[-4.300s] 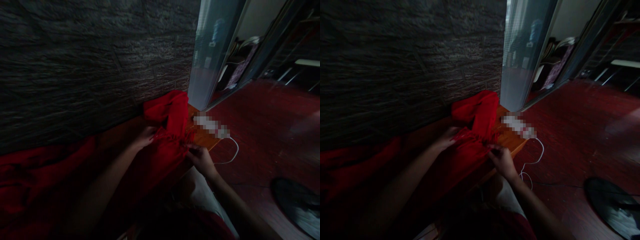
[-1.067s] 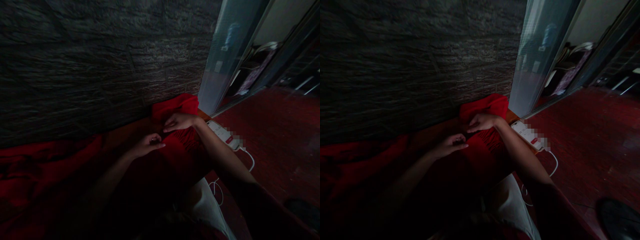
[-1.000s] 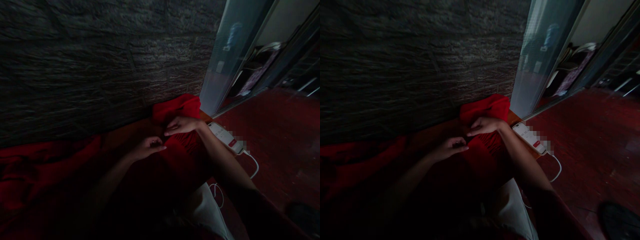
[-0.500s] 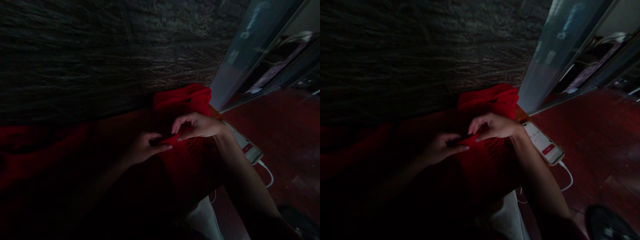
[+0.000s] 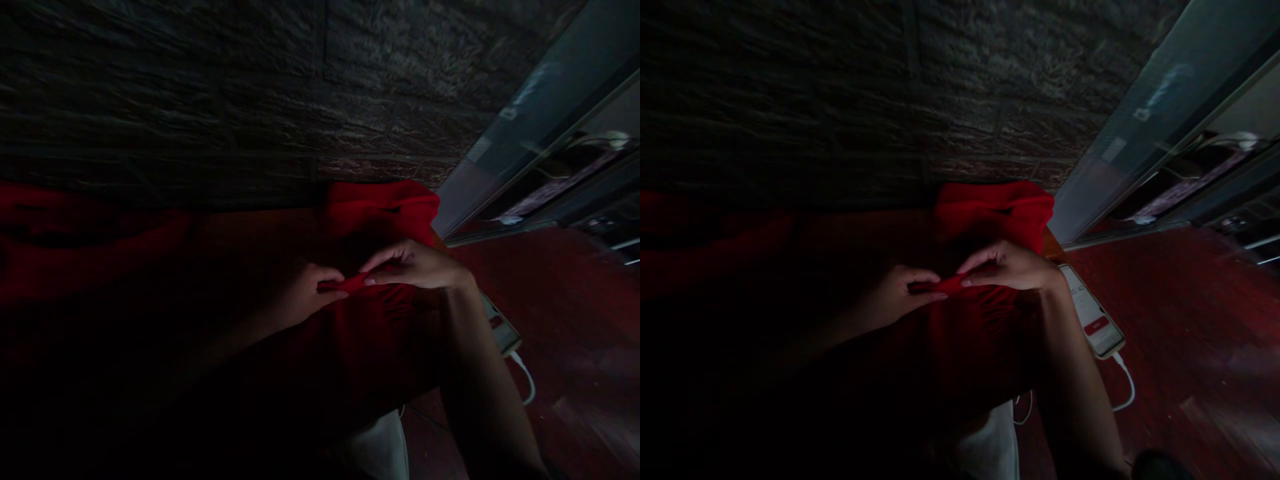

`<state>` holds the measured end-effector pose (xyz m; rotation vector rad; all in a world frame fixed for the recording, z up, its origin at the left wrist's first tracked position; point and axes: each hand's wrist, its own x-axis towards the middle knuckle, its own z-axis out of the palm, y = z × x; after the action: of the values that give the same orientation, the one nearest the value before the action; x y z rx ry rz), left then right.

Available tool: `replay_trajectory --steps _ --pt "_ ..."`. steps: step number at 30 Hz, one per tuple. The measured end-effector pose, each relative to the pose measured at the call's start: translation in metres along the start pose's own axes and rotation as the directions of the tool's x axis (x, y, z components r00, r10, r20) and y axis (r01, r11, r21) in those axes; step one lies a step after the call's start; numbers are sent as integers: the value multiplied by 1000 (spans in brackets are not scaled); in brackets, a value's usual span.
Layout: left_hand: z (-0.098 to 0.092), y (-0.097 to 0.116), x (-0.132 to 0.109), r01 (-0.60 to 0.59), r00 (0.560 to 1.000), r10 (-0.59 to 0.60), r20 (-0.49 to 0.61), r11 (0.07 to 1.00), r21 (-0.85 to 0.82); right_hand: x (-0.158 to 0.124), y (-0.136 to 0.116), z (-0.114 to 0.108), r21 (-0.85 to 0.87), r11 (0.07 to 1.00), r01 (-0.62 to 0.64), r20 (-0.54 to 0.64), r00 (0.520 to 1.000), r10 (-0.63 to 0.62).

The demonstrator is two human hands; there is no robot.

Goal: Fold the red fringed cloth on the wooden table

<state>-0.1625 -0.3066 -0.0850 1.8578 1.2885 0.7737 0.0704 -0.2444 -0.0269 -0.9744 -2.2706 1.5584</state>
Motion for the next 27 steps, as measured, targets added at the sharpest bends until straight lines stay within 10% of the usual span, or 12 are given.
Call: replay_trajectory --steps 27 --pt "-4 10 2 -130 986 134 102 990 -49 5 -2 6 -67 991 114 -28 993 -116"
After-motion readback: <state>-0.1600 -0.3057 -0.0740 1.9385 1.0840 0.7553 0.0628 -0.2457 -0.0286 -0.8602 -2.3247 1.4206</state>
